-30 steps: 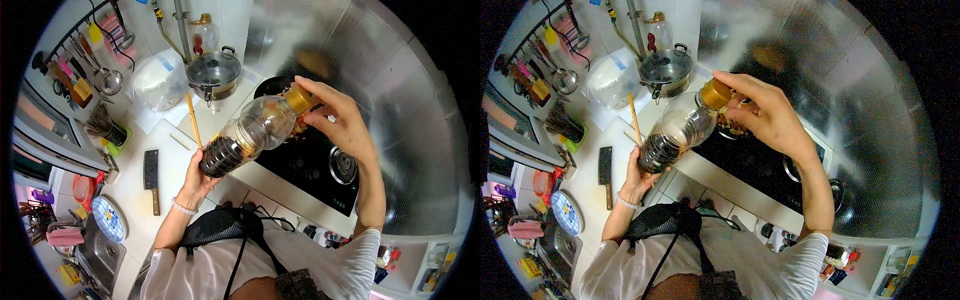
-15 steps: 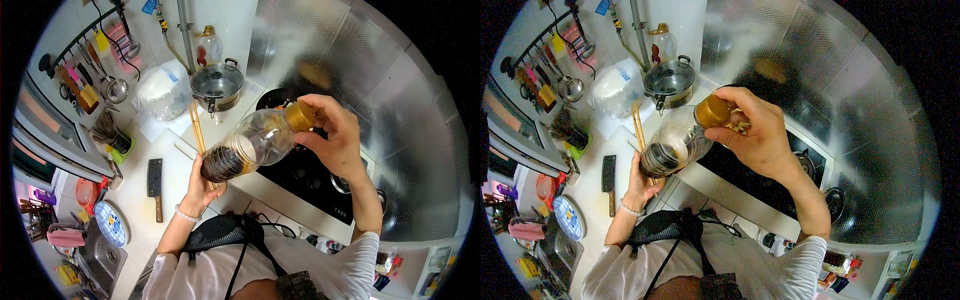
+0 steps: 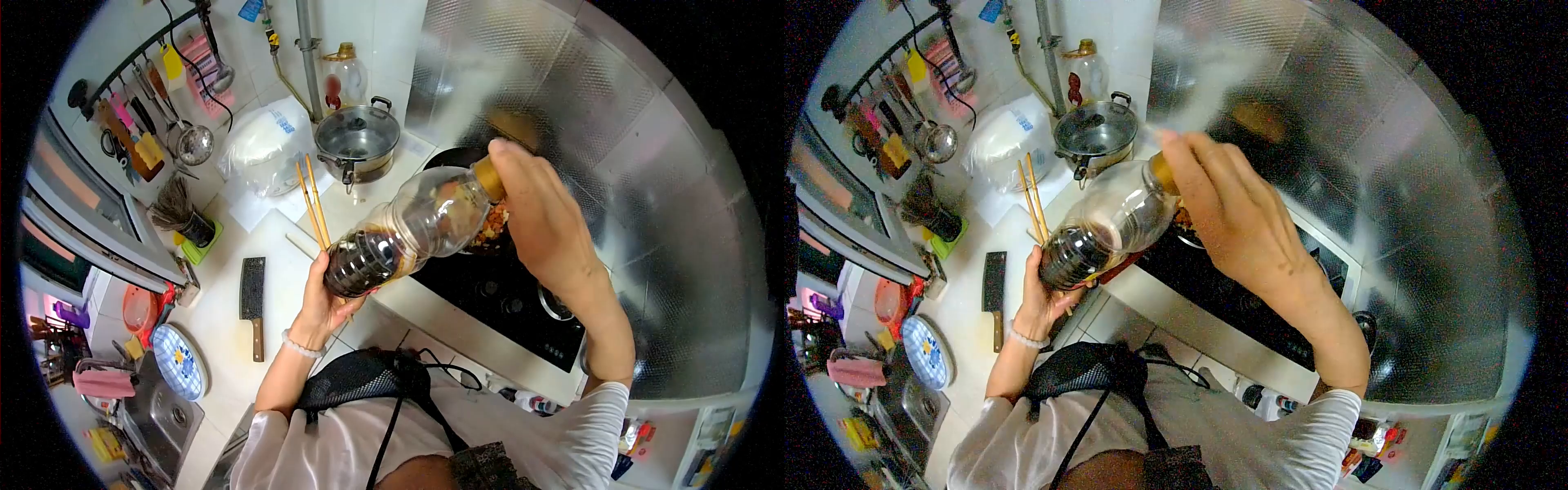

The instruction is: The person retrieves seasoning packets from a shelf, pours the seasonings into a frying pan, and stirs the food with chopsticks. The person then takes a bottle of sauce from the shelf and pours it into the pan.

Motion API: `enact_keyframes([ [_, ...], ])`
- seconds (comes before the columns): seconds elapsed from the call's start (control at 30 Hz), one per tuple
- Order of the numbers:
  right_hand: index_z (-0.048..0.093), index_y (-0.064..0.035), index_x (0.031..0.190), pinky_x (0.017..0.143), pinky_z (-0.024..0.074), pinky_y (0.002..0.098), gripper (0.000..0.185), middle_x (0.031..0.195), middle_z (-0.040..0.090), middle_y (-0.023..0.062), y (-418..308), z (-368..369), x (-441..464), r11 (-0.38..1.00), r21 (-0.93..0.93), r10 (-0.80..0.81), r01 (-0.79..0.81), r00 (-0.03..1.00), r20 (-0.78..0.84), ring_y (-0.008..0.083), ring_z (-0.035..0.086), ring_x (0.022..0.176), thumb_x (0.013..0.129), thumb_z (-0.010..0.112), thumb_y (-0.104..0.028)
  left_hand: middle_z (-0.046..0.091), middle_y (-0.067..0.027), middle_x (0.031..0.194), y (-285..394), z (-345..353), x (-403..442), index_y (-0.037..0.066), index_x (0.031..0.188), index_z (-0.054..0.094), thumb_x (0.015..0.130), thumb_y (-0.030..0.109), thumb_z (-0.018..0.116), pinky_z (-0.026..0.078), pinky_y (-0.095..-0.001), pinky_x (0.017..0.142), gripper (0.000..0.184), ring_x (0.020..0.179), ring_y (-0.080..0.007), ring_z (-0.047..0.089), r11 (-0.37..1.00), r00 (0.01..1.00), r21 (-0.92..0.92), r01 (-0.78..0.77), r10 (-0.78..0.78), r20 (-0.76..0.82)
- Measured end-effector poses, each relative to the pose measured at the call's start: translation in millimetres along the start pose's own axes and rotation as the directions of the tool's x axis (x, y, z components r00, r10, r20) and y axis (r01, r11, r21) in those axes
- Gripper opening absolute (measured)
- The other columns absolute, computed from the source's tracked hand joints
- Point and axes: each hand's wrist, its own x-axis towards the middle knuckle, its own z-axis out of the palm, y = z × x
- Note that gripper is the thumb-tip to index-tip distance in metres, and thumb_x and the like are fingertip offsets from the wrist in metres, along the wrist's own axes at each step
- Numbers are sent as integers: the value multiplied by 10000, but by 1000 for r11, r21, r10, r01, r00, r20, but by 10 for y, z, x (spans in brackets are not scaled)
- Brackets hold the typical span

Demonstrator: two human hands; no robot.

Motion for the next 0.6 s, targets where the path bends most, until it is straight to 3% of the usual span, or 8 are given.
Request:
enact_keyframes([
  [0.07,457,6,1238,760,504,375,495,1141,511,185,15,4,0,968,-250,-13,6,1000,-26,334,573,890,757,576,9,627,-230,829,14,-13,21,32,1198,492,895,574,357,320,-189,304,636,345,-111,390,1000,1000,12,19,-19,-2],
  [0.17,479,17,1199,720,515,360,437,1124,506,190,-31,-13,-25,953,-296,-36,57,996,76,304,577,860,775,575,-27,628,-239,856,10,-57,10,28,1194,488,897,563,360,338,-195,297,625,395,-153,486,999,999,10,38,-38,13],
  [0.23,495,34,1163,693,521,346,408,1108,504,188,-24,20,-50,957,-286,-34,56,996,82,282,579,842,771,581,-36,632,-231,890,-29,-54,23,19,1198,481,903,539,373,327,-180,285,608,494,-195,579,999,997,33,21,-18,-75],
  [0.27,499,45,1149,694,520,345,397,1101,504,190,-17,51,-76,945,-321,-33,57,996,79,282,578,831,768,581,-34,636,-210,932,12,-80,1,9,1192,485,904,524,384,389,-207,320,598,609,-240,634,998,999,23,51,-52,9],
  [0.37,507,63,1120,689,518,342,377,1083,510,194,23,89,-149,930,-359,-70,83,996,49,284,577,815,762,581,-31,636,-208,938,3,-105,-1,3,1179,493,900,523,393,427,-218,346,599,628,-244,640,997,996,21,78,-79,51],
  [0.43,512,70,1104,682,517,342,367,1072,515,195,44,93,-183,927,-358,-108,109,994,24,287,578,809,758,580,-29,634,-214,949,-64,-68,4,0,1170,500,898,528,393,430,-205,343,604,622,-243,641,998,998,19,55,-55,-33],
  [0.53,524,75,1079,676,512,342,351,1040,529,206,51,86,-206,942,-311,-149,129,988,-41,290,581,801,747,581,-23,639,-223,906,-72,-48,-5,0,1166,504,885,548,398,383,-175,298,625,547,-228,625,998,990,34,54,-50,-130],
  [0.6,531,76,1066,678,510,350,335,1021,537,213,28,40,-205,948,-291,-154,132,987,-53,299,585,799,748,576,-19,641,-230,834,-29,-30,-13,-5,1162,506,874,556,411,379,-185,289,638,473,-215,599,993,991,7,121,-120,-67],
])
